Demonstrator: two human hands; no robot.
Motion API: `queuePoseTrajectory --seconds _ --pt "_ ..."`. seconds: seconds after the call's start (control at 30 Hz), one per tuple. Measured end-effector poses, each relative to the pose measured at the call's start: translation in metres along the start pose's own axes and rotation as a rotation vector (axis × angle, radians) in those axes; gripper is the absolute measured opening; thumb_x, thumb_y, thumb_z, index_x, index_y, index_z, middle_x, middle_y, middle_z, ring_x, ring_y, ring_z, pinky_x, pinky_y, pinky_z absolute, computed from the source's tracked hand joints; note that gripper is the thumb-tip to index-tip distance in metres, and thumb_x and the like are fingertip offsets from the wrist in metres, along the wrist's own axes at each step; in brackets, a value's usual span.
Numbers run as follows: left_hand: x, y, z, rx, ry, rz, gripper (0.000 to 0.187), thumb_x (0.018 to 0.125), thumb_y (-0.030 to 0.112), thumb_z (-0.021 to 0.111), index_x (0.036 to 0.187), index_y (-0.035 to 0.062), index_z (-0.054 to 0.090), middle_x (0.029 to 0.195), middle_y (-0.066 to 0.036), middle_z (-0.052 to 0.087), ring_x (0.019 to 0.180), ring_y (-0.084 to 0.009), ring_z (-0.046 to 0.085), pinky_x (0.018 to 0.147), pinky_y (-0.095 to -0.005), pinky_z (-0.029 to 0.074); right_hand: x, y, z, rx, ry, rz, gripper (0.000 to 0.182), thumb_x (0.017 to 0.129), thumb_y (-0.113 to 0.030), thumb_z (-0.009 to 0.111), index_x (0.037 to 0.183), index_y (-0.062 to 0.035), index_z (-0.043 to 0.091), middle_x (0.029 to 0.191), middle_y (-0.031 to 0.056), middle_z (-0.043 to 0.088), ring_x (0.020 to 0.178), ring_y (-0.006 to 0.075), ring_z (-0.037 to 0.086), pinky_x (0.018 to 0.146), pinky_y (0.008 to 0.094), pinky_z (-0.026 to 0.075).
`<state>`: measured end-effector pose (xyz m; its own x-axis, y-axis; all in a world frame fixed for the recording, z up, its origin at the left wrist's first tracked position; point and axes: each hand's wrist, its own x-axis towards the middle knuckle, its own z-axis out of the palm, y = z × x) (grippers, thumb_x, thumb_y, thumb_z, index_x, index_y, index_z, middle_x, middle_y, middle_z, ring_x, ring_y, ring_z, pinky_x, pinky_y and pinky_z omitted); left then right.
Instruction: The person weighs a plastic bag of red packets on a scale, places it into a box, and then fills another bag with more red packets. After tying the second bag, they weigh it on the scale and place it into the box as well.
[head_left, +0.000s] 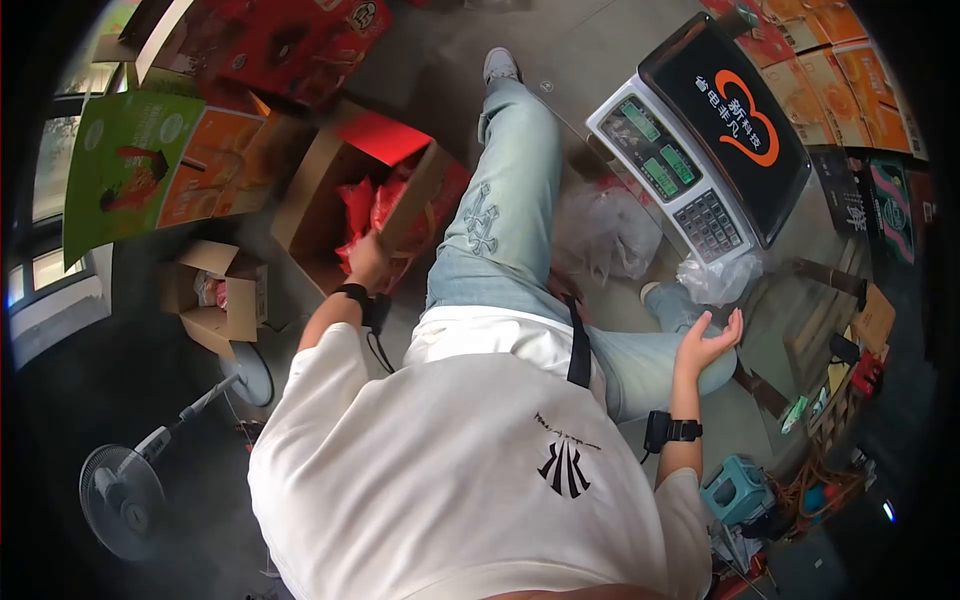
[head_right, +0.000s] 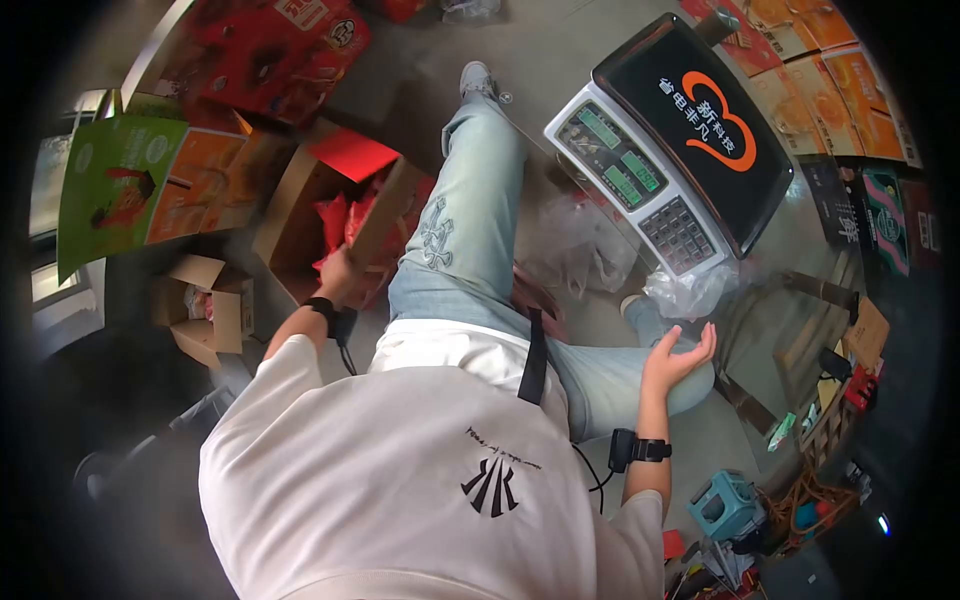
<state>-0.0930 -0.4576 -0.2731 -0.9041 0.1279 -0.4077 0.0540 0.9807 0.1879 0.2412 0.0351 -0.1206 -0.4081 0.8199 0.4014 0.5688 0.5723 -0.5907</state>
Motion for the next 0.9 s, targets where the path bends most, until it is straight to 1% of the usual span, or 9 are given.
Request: queuePoseTrajectory --seconds 0.23,0.4,0.47,0.5,0.63,0.7,0.8,0.87,0.9 --pt "0.023 -0.012 -0.101 0.052 0.057 -0.012 0.026 0.080 0.026 0.056 0.101 0.0123 0.062 0.095 -0.017 0.067 0.093 -0.0360 0.064 0.078 -0.0466 0.051 0.006 -0.023 0.015 0.010 -0.053 -0.272 0.041 0.084 -0.006 0.060 0.121 0.0039 0.044 0.130 0.0218 0.043 0.120 0.0367 0.043 0.101 0.0455 0.035" --pt "0.004 0.015 -0.177 0.141 0.126 0.002 0.029 0.078 0.025 0.057 0.104 0.0133 0.062 0.095 -0.017 0.067 0.092 -0.0355 0.064 0.078 -0.0451 0.052 0.002 -0.040 0.023 0.084 -0.057 -0.416 0.036 0.083 -0.005 0.061 0.116 0.0022 0.048 0.127 0.0210 0.045 0.116 0.0366 0.046 0.099 0.0453 0.036" --pt "-0.013 0.029 -0.213 0.141 0.171 0.040 0.030 0.078 0.026 0.058 0.104 0.0128 0.063 0.094 -0.018 0.067 0.091 -0.0357 0.064 0.077 -0.0450 0.052 0.004 -0.057 0.022 0.078 -0.016 -0.614 0.030 0.082 -0.005 0.061 0.111 -0.0005 0.052 0.123 0.0184 0.049 0.109 0.0343 0.050 0.094 0.0443 0.039" --pt "-0.022 0.039 -0.231 0.133 0.202 0.081 0.030 0.077 0.027 0.059 0.103 0.0123 0.063 0.092 -0.018 0.067 0.090 -0.0358 0.064 0.076 -0.0448 0.052 0.003 -0.062 0.025 0.090 -0.003 -0.608 0.030 0.082 -0.005 0.061 0.111 -0.0005 0.052 0.123 0.0184 0.049 0.109 0.0343 0.050 0.094 0.0443 0.039" --pt "-0.067 0.088 -0.310 0.106 0.272 0.218 0.030 0.076 0.026 0.061 0.100 0.0078 0.062 0.090 -0.020 0.066 0.089 -0.0372 0.064 0.075 -0.0445 0.051 0.001 -0.088 0.052 0.401 -0.274 -0.616 0.022 0.079 -0.005 0.062 0.101 -0.0054 0.058 0.102 0.0105 0.061 0.091 0.0295 0.059 0.084 0.0408 0.045" --pt "-0.098 0.126 -0.347 0.052 0.291 0.275 0.030 0.076 0.024 0.062 0.100 0.0062 0.062 0.089 -0.021 0.065 0.089 -0.0375 0.064 0.075 -0.0435 0.051 -0.001 -0.110 0.070 0.472 -0.468 -0.570 0.022 0.078 -0.008 0.065 0.100 -0.0072 0.060 0.099 0.0096 0.063 0.091 0.0289 0.061 0.081 0.0387 0.047" --pt "-0.126 0.169 -0.389 -0.065 0.301 0.426 0.027 0.077 0.018 0.064 0.098 0.0008 0.060 0.085 -0.022 0.064 0.086 -0.0367 0.064 0.071 -0.0386 0.050 -0.007 -0.156 0.085 0.682 -0.852 -0.354 0.044 0.078 -0.017 0.071 0.117 -0.0040 0.054 0.110 0.0144 0.058 0.095 0.0256 0.062 0.079 0.0343 0.051" --pt "-0.149 0.209 -0.412 -0.050 0.334 0.515 0.025 0.076 0.014 0.065 0.095 -0.0005 0.060 0.080 -0.019 0.063 0.078 -0.0307 0.066 0.070 -0.0355 0.049 -0.012 -0.172 0.097 0.712 -0.907 -0.405 0.058 0.080 -0.024 0.072 0.125 -0.0008 0.046 0.116 0.0173 0.054 0.103 0.0269 0.059 0.085 0.0340 0.049" --pt "-0.155 0.225 -0.421 -0.043 0.348 0.541 0.025 0.076 0.014 0.065 0.095 -0.0005 0.060 0.080 -0.019 0.063 0.078 -0.0307 0.066 0.070 -0.0355 0.049 -0.019 -0.176 0.105 0.806 -0.917 -0.362 0.065 0.079 -0.019 0.074 0.132 -0.0020 0.040 0.122 0.0143 0.054 0.105 0.0208 0.057 0.088 0.0329 0.046"
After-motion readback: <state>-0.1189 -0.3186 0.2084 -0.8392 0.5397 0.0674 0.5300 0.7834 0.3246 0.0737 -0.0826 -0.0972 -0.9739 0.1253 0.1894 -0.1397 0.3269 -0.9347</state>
